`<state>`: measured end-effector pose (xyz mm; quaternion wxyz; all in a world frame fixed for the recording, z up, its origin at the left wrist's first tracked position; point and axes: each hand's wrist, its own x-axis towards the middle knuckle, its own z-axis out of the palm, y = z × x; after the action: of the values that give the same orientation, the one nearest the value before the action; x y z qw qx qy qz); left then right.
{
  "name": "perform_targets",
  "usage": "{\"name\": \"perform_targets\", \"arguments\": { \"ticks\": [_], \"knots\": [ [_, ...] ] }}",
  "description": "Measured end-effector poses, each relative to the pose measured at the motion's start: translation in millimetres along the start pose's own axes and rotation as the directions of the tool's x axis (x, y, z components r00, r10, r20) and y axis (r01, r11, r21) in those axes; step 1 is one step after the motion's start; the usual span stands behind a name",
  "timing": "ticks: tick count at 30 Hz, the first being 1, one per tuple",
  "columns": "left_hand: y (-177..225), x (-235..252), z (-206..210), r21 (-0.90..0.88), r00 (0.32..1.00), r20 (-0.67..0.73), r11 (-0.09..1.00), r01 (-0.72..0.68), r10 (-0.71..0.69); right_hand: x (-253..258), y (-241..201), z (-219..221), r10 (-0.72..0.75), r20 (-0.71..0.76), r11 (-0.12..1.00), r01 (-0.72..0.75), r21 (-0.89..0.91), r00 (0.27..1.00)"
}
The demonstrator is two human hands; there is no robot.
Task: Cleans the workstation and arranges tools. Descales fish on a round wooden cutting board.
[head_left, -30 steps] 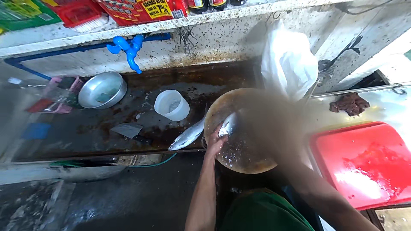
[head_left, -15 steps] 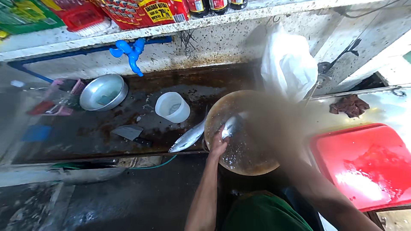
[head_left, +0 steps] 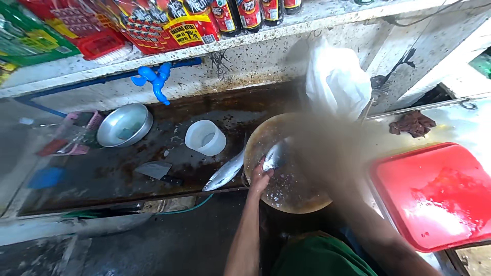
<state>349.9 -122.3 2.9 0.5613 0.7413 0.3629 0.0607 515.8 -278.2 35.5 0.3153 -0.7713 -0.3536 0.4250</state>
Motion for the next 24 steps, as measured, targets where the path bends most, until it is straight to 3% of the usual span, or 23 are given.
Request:
{"name": "perform_targets", "arguments": {
  "ticks": [3, 5, 7, 9, 12, 14, 15, 17, 19, 21, 23, 24],
  "knots": [
    [-0.7, 2.5, -0.7, -0.447, 0.987, -0.023, 0.885, 0.13, -0.156, -27.5, 4.7, 50.7, -0.076, 0.019, 0.997, 0.076, 0.032, 0.997],
    [-0.9, -0.8, -7.7, -0.583, 0.97, -0.02, 0.791, 0.187, -0.244, -45.8, 1.3, 33.7, -0.12, 0.137, 0.993, 0.121, 0.0, 0.983],
    [0.0, -7.3, -7.4, -0.653, 0.952, 0.001, 0.72, 0.233, -0.307, -31.0, 3.4, 6.2, -0.074, 0.068, 0.997, 0.074, 0.006, 0.995],
    [4.3, -6.0, -0.3, -0.69, 0.935, -0.025, 0.683, 0.24, -0.354, -9.3, 6.4, 6.3, 0.027, -0.029, 0.999, -0.026, 0.039, 0.999],
    [1.1, -3.5, 0.5, -0.614, 0.92, -0.084, 0.747, 0.255, -0.383, -30.0, 4.4, 40.3, -0.082, 0.089, 0.994, 0.088, -0.065, 0.993],
    [-7.2, -7.0, -0.6, -0.615, 0.921, -0.08, 0.747, 0.255, -0.38, -38.1, -2.5, 10.2, -0.039, 0.202, 0.992, 0.063, -0.112, 0.979],
    [-7.6, -8.4, 0.5, -0.622, 0.927, -0.076, 0.743, 0.244, -0.368, -30.8, -2.1, -4.3, 0.004, 0.176, 0.996, 0.011, -0.085, 0.984],
    [-4.8, -7.6, 8.1, -0.619, 0.926, -0.084, 0.747, 0.242, -0.369, -16.6, 7.7, 6.4, 0.048, 0.042, 0.999, -0.048, 0.012, 0.998],
    [-1.6, -2.1, 10.6, -0.53, 0.923, -0.119, 0.809, 0.253, -0.366, -26.7, 9.9, 43.4, -0.021, 0.054, 0.999, 0.019, 0.038, 0.998],
    [-12.3, -4.8, 4.7, -0.363, 0.948, -0.136, 0.905, 0.224, -0.289, -49.5, 11.9, 48.6, -0.061, 0.171, 0.998, 0.056, 0.036, 0.983],
    [-15.9, -11.9, -1.9, -0.026, 0.992, -0.084, 0.996, 0.089, -0.09, -57.8, 23.7, 18.6, -0.035, 0.157, 0.998, 0.026, 0.061, 0.987],
    [-13.0, -14.2, -3.7, 0.221, 1.0, -0.022, 0.975, 0.014, -0.009, -58.2, 30.5, 3.9, 0.0, 0.096, 0.995, -0.01, 0.094, 0.995]
  ]
}}
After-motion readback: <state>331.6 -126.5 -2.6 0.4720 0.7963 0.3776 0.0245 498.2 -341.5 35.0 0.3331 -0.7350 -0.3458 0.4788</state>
